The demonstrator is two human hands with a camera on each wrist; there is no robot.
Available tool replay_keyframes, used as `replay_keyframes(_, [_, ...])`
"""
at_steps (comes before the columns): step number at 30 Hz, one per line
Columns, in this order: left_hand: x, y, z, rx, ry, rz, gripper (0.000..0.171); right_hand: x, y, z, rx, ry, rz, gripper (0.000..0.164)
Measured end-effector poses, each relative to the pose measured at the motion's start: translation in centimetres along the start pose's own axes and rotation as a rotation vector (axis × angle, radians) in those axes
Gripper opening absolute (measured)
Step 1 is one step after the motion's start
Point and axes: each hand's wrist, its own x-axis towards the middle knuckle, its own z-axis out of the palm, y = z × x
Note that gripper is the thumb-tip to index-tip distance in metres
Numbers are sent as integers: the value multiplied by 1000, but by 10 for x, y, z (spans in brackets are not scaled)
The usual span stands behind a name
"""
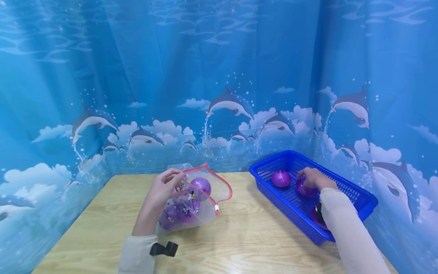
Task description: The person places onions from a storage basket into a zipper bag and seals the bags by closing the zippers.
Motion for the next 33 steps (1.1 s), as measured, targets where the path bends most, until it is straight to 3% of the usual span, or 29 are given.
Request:
replay_keyframes(8, [-3,-4,-1,10,8,-17,27,0,3,8,20,-24,27,49])
replay_keyframes(20, [-7,-12,-2,11,11,-31,23,1,-1,21,-2,-16,-9,48])
replay_keyframes(28, [-1,-5,-1,31,7,-22,27,2,-6,18,6,-34,35,48])
replay_keyframes(33, [2,2,-2,30,-3,-9,26,2,-7,12,14,-26,16,45])
